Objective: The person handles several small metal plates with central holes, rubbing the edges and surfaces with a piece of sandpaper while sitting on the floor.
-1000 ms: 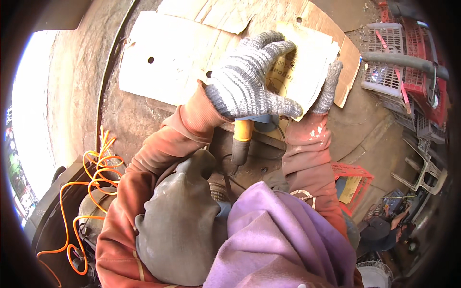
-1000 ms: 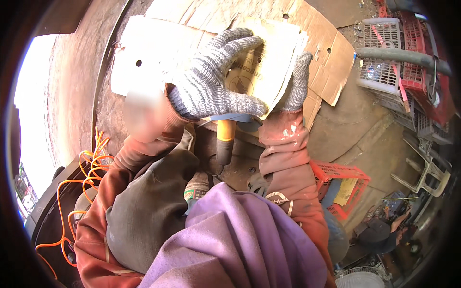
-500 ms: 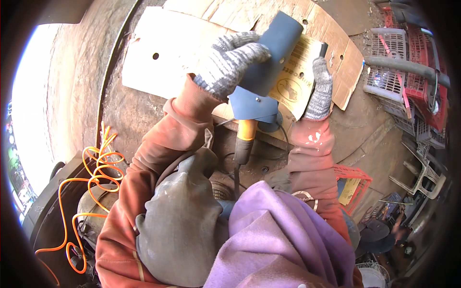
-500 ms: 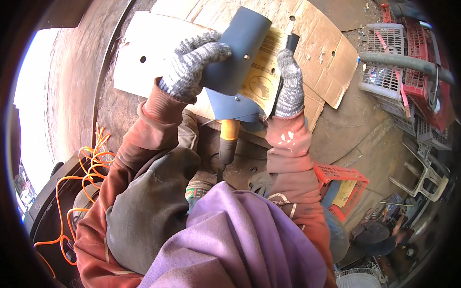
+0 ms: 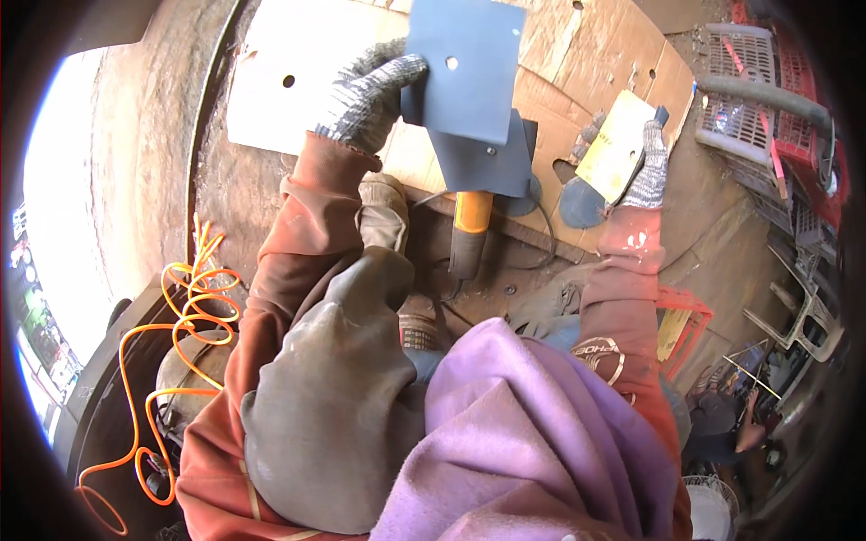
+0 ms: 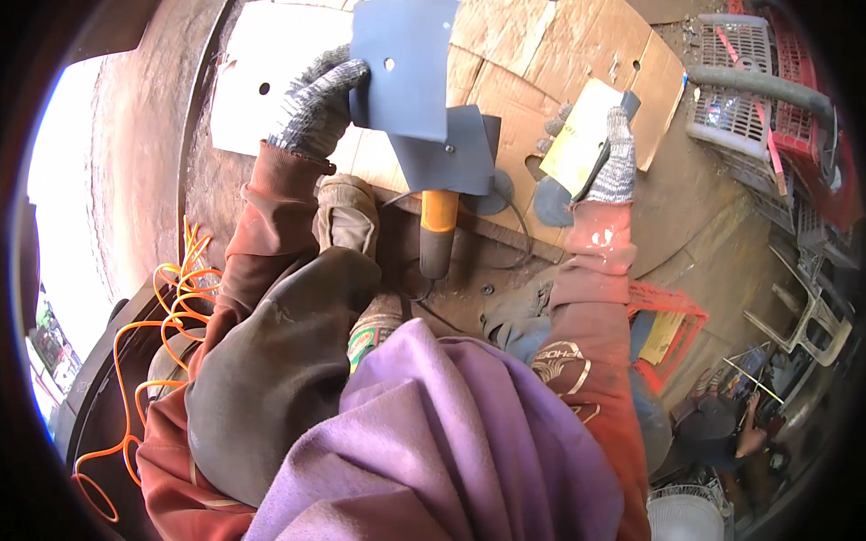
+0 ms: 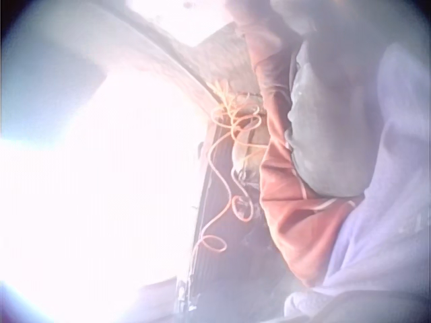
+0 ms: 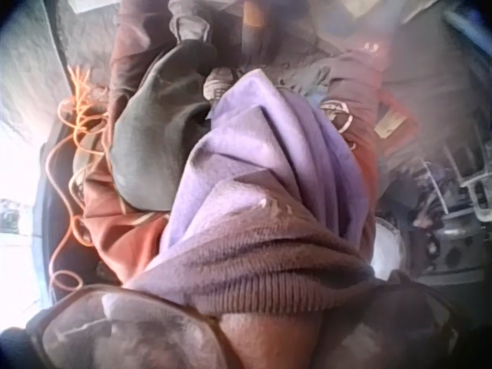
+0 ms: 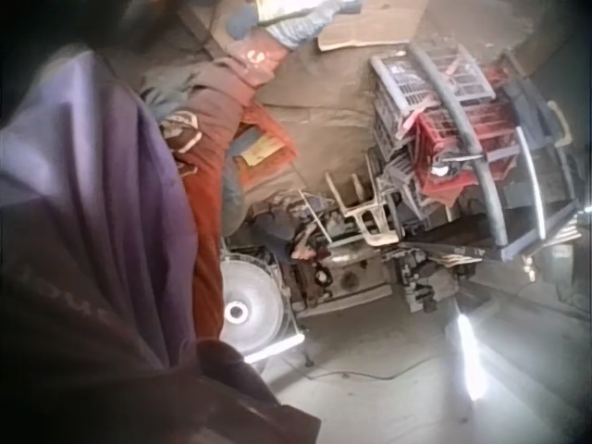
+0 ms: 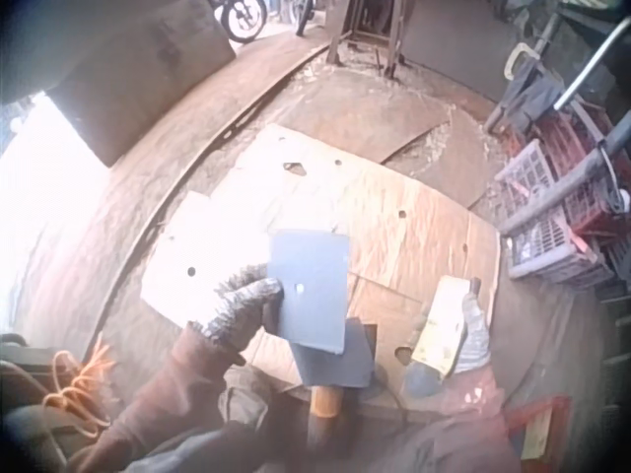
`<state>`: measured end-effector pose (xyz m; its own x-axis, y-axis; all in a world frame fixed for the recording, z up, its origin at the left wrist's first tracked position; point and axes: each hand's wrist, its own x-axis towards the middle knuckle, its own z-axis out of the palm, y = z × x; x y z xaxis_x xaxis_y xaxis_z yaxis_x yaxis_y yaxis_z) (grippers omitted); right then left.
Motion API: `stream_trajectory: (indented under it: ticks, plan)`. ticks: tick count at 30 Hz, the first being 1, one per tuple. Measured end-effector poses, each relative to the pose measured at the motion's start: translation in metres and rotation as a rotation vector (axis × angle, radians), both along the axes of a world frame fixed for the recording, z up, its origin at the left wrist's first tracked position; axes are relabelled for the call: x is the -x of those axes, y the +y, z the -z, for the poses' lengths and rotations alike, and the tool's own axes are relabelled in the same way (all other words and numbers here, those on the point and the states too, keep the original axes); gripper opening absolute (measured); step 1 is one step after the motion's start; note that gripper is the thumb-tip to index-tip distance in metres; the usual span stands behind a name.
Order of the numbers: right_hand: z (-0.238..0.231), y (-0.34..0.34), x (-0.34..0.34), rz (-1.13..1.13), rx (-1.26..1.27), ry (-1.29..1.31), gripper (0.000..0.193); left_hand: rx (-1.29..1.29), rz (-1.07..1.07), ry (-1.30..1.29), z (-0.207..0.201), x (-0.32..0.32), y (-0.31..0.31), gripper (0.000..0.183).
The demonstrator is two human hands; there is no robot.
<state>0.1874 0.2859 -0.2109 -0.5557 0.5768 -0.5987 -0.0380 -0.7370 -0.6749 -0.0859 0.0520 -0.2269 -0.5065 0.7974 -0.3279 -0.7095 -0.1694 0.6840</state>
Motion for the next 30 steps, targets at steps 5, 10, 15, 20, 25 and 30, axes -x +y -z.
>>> stream_trajectory:
  ticks: [5,10,15,20,25,30]
  plan:
    - [-0.016,-0.028,0.005,0.074,-0.097,-0.035,0.049,0.288,0.188,0.414,-0.009,-0.032,0.008,0.028]
    - [-0.033,-0.053,0.011,-0.04,-0.338,-0.17,0.035,0.44,0.356,0.662,-0.002,-0.055,0.015,0.03]
    - [-0.038,-0.065,0.007,-0.091,-0.461,-0.257,0.034,0.401,0.299,0.668,0.009,-0.061,0.011,0.04]
    - [-0.035,-0.067,0.005,-0.11,-0.444,-0.237,0.031,0.409,0.252,0.604,0.006,-0.075,-0.003,0.051]
    - [-0.032,-0.076,0.006,-0.128,-0.448,-0.275,0.029,0.317,0.22,1.047,0.038,-0.09,-0.012,0.043]
    - [-0.019,-0.082,0.004,-0.219,-0.555,-0.396,0.034,0.398,0.257,0.997,0.027,-0.099,-0.007,0.039]
